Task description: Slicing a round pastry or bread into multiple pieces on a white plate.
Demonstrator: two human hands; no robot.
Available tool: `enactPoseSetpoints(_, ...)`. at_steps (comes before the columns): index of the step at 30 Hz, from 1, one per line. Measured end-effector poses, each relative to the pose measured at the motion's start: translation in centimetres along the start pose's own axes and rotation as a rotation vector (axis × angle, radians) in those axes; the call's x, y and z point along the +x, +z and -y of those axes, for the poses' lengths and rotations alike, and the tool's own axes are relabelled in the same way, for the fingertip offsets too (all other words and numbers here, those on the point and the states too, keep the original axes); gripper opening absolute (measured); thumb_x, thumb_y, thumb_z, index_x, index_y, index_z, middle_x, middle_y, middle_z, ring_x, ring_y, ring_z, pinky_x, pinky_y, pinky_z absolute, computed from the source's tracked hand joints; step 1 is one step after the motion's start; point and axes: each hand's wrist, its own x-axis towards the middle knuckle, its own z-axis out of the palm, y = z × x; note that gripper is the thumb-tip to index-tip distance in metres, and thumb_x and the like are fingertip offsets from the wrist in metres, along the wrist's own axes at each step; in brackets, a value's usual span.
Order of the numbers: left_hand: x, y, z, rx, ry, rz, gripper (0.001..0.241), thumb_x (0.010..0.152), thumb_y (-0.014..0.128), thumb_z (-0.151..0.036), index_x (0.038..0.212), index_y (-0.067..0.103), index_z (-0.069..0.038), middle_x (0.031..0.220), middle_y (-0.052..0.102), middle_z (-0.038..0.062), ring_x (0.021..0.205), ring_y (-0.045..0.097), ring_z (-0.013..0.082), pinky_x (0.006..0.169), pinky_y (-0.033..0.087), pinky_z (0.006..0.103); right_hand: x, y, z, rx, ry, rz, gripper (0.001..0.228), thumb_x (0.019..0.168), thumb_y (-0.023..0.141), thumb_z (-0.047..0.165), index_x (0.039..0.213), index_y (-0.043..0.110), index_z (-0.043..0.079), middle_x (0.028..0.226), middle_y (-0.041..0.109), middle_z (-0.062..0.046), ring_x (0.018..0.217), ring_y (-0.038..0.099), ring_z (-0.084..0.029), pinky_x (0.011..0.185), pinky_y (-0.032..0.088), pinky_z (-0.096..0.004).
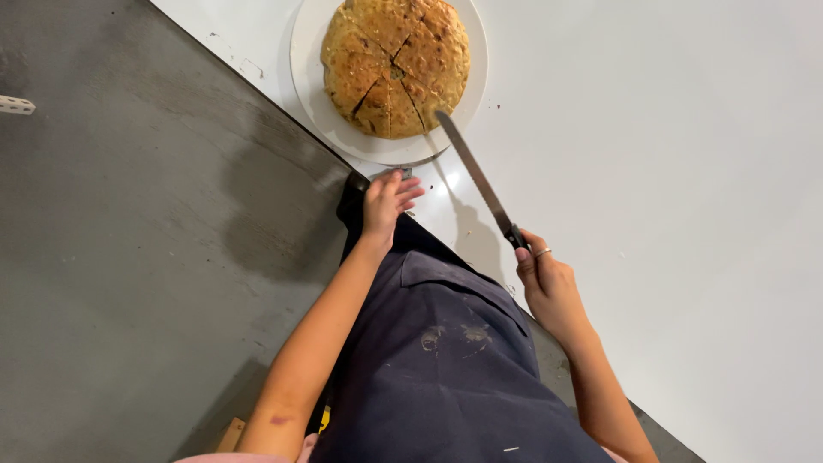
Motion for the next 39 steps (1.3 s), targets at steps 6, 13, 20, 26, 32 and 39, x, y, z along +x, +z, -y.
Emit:
enactPoseSetpoints(6, 0.5, 2.2, -2.2, -0.193, -0.159, 0.162, 0.031, 0.106, 0.055, -0.037, 0.117, 0.063, -0.009, 0.12, 0.072, 0.023, 0.109, 0.074, 0.033, 0.088, 0.06, 0.0366, 1.4, 0.4, -2.4, 0.051, 0.025, -0.037, 0.032, 0.111, 0.039, 0.031, 0.136, 0.055, 0.019, 0.061, 0.059, -0.002, 0.061, 0.057, -0.027, 0.069, 0.05, -0.04)
enactPoseSetpoints(13, 3.4, 2.6, -1.5, -0.202, -0.184, 0.038, 0.033, 0.109, 0.046, -0.021, 0.117, 0.061, 0.007, 0.118, 0.07, 0.029, 0.108, 0.072, 0.0362, 0.088, 0.063, 0.0422, 2.3, 1.1, -2.2, 0.109, 0.049, -0.064, 0.032, 0.111, 0.04, 0.029, 0.136, 0.055, 0.017, 0.064, 0.06, -0.006, 0.063, 0.057, -0.028, 0.071, 0.049, -0.041)
enactPoseSetpoints(20, 4.1, -0.7, -4.4, -0.034, -0.198, -0.032, 0.035, 0.107, 0.046, -0.018, 0.113, 0.061, 0.014, 0.109, 0.071, 0.032, 0.099, 0.074, 0.0387, 0.082, 0.064, 0.0444, 3.8, 2.0, -0.6, 0.1, 0.102, -0.08, 0.032, 0.111, 0.042, 0.03, 0.136, 0.056, 0.018, 0.068, 0.062, -0.007, 0.067, 0.058, -0.031, 0.075, 0.05, -0.043)
enactPoseSetpoints(26, 7.9, -7.7, -7.7, 0.213, -0.131, -0.021, 0.029, 0.106, 0.051, -0.021, 0.11, 0.06, 0.006, 0.1, 0.073, 0.031, 0.087, 0.077, 0.0372, 0.073, 0.064, 0.0445, 5.4, 4.1, 0.1, 0.089, 0.13, -0.11, 0.029, 0.105, 0.057, 0.033, 0.13, 0.062, 0.02, 0.086, 0.075, -0.009, 0.078, 0.068, -0.035, 0.079, 0.052, -0.045)
enactPoseSetpoints(32, 12.4, -11.7, -14.5, 0.439, -0.026, -0.042, 0.02, 0.102, 0.054, -0.017, 0.106, 0.059, 0.002, 0.088, 0.073, 0.029, 0.071, 0.077, 0.0319, 0.061, 0.063, 0.0376, 6.8, 5.1, 4.8, 0.086, 0.172, -0.059, 0.026, 0.104, 0.056, 0.029, 0.126, 0.055, 0.015, 0.094, 0.076, -0.015, 0.09, 0.07, -0.044, 0.083, 0.052, -0.053)
enactPoseSetpoints(39, 13.6, -10.8, -22.1, 0.629, 0.139, -0.073, 0.017, 0.097, 0.063, -0.01, 0.088, 0.067, 0.003, 0.072, 0.07, 0.027, 0.056, 0.075, 0.0314, 0.048, 0.066, 0.0382, 7.3, 7.1, 10.5, 0.173, 0.252, -0.015, 0.025, 0.106, 0.049, 0.029, 0.127, 0.051, 0.017, 0.097, 0.077, -0.019, 0.096, 0.071, -0.047, 0.086, 0.052, -0.055)
